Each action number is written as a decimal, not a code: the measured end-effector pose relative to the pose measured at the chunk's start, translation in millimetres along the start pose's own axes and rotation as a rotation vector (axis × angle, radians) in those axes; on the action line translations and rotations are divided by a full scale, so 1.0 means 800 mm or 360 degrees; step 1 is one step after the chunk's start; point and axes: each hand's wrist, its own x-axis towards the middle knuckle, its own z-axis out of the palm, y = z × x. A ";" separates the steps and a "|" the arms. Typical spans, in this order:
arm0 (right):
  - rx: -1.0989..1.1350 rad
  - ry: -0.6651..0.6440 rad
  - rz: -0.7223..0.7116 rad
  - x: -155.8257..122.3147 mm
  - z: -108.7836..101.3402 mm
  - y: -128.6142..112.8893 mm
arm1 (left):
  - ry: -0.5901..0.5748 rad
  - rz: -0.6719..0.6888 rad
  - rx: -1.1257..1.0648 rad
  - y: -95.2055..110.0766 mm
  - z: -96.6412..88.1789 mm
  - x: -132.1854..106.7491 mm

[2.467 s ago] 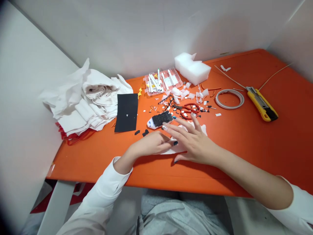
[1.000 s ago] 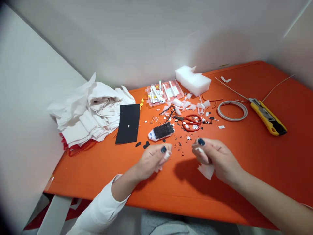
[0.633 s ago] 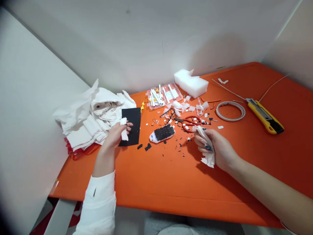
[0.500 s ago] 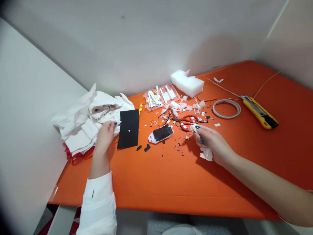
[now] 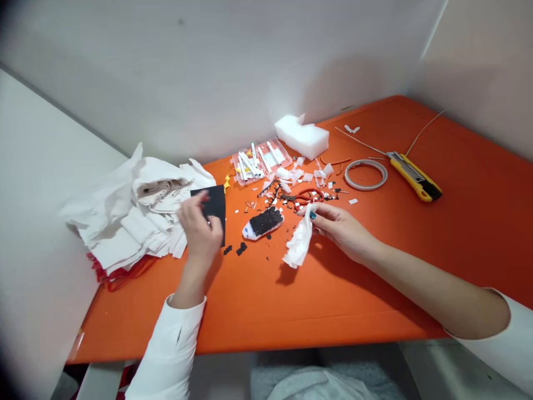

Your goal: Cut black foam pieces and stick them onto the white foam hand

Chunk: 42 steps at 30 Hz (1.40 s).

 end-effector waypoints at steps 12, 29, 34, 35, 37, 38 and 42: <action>-0.0146 -0.0262 0.0040 -0.011 0.012 0.001 | -0.1148 -0.0470 -0.1225 0.095 0.035 -0.064; -0.0230 -0.0063 0.0007 -0.006 0.017 0.001 | -0.0986 -0.0708 -0.1445 0.092 0.041 -0.070; -0.0278 -0.0061 0.0070 -0.005 0.011 0.000 | -0.0655 -0.0793 -0.1618 0.081 0.046 -0.062; -0.0279 -0.0051 0.0087 -0.006 0.009 -0.001 | -0.0600 -0.0860 -0.1740 0.079 0.047 -0.061; -0.0223 -0.0031 0.0134 -0.007 0.007 -0.002 | -0.0514 -0.1005 -0.1947 0.076 0.049 -0.060; -0.0159 -0.0030 0.0174 -0.007 0.007 -0.001 | -0.0486 -0.1059 -0.2009 0.076 0.049 -0.060; 0.0130 -0.0124 0.0352 -0.008 0.008 0.003 | -0.0521 -0.1040 -0.2038 0.083 0.045 -0.063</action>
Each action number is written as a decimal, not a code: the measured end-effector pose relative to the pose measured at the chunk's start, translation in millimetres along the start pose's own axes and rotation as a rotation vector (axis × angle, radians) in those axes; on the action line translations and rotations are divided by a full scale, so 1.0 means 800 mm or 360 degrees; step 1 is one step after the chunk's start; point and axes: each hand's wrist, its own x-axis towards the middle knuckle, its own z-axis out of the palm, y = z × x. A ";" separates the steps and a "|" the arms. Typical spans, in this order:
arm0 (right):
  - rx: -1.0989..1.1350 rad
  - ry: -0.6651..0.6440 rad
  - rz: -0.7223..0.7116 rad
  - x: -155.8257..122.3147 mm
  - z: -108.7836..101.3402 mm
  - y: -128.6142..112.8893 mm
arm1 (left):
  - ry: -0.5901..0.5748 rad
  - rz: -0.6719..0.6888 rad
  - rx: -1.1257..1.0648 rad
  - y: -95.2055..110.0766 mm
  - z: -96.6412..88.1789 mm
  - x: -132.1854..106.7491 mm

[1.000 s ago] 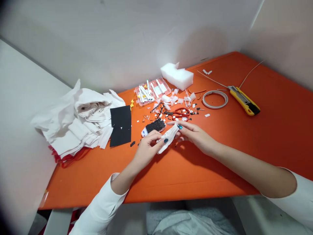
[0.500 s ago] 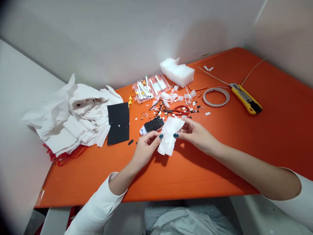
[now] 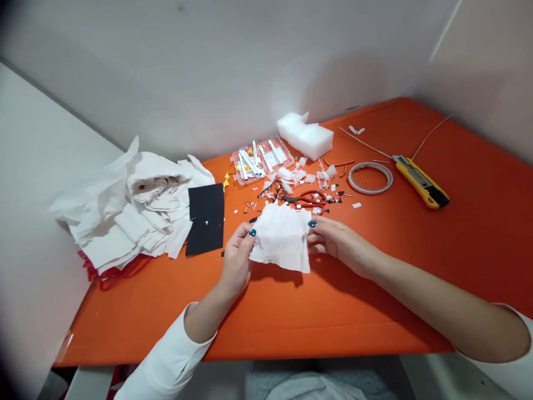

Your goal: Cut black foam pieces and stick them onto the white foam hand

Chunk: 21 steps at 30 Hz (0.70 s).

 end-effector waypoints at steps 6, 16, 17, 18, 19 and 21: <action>-0.0147 0.0064 -0.0049 -0.001 0.002 0.002 | -0.0073 0.0103 0.0179 -0.001 -0.002 -0.004; -0.0283 0.0288 -0.0293 -0.005 0.001 -0.006 | -0.0076 -0.0339 0.0018 0.003 -0.005 0.004; -0.0359 0.0267 -0.0322 -0.005 0.002 -0.006 | -0.0146 -0.0411 -0.0016 0.005 -0.003 0.004; -0.0419 0.0249 -0.0342 -0.006 0.003 -0.007 | -0.0201 -0.0449 -0.0028 0.006 -0.001 0.005; -0.0464 0.0236 -0.0352 -0.006 0.004 -0.007 | -0.0231 -0.0456 -0.0019 0.007 0.001 0.005; -0.0522 0.0219 -0.0333 -0.007 0.004 -0.007 | -0.0204 -0.0421 0.0057 0.006 0.001 0.005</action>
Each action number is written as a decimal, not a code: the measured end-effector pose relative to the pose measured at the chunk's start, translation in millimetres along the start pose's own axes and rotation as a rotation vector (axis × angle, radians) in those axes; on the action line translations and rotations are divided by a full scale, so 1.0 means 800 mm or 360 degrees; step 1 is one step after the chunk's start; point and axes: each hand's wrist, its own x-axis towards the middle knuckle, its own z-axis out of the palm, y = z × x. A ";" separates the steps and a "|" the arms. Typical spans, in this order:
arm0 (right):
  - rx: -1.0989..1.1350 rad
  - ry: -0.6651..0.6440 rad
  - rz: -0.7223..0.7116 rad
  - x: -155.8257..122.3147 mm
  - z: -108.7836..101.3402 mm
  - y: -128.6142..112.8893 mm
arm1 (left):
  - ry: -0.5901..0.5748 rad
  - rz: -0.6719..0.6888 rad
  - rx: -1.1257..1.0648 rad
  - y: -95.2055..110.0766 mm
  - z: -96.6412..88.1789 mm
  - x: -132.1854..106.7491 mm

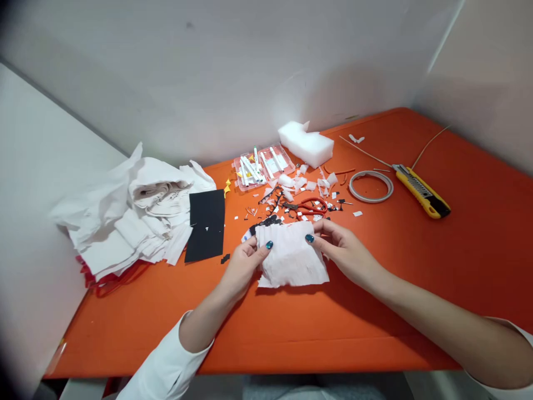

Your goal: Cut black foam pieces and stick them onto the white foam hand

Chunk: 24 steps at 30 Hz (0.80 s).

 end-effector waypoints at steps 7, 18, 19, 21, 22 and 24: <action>-0.0043 -0.0012 0.0036 0.001 -0.003 0.003 | 0.0329 0.0305 0.0426 -0.005 -0.014 -0.001; 0.0018 0.0049 0.0065 0.006 -0.007 0.004 | -0.0048 0.0258 0.0414 0.000 -0.021 0.005; 0.0027 0.0037 0.0086 0.007 -0.008 0.004 | -0.0079 0.0261 0.0447 -0.001 -0.021 0.006; 0.0024 -0.0041 0.0128 0.009 -0.009 0.002 | -0.0103 0.0297 0.0585 -0.001 -0.022 0.005; 0.0019 -0.0104 0.0144 0.009 -0.009 0.002 | -0.0124 0.0303 0.0677 0.001 -0.022 0.004; -0.0003 -0.0234 0.0155 0.011 -0.009 0.002 | -0.0203 0.0271 0.0869 0.005 -0.022 0.001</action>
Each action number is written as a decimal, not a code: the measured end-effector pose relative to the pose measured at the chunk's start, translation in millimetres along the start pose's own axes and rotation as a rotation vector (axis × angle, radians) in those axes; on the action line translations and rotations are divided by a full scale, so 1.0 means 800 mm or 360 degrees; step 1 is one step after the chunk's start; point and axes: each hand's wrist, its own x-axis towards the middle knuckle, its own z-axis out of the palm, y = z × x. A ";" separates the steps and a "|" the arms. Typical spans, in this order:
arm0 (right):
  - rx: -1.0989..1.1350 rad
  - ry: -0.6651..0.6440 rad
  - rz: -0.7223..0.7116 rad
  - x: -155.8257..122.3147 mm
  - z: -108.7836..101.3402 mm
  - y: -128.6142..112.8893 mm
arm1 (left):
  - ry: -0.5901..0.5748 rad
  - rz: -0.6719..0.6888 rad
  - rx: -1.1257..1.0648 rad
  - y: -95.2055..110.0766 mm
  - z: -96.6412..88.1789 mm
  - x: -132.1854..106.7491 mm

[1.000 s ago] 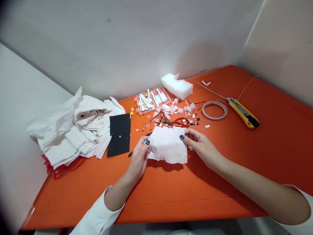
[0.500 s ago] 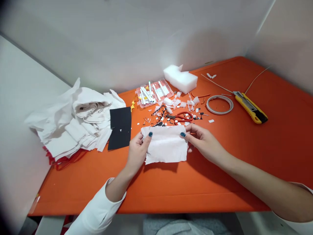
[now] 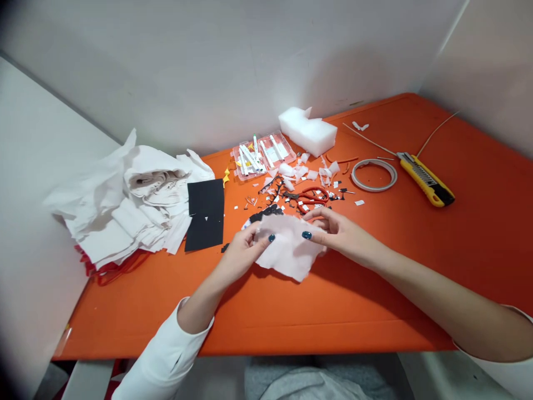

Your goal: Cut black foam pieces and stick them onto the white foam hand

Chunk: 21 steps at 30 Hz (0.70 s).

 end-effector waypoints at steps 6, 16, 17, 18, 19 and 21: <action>-0.0194 -0.0172 0.0137 0.002 -0.004 0.008 | -0.0130 -0.0016 0.0113 0.012 -0.001 -0.003; -0.0317 -0.0235 0.0015 -0.004 0.001 -0.005 | 0.0264 -0.0064 -0.0318 0.003 -0.003 0.007; -0.0373 -0.0182 -0.0069 -0.003 0.004 -0.004 | 0.0207 -0.0076 -0.0309 0.004 0.000 0.006; -0.0451 -0.0133 -0.0140 -0.003 0.006 -0.003 | 0.0160 -0.0081 -0.0287 0.005 0.003 0.005; -0.0531 -0.0094 -0.0193 -0.003 0.007 -0.002 | 0.0128 -0.0078 -0.0263 0.006 0.006 0.004; -0.0631 -0.0035 -0.0229 -0.004 0.007 0.000 | 0.0081 -0.0060 -0.0262 0.007 0.010 0.002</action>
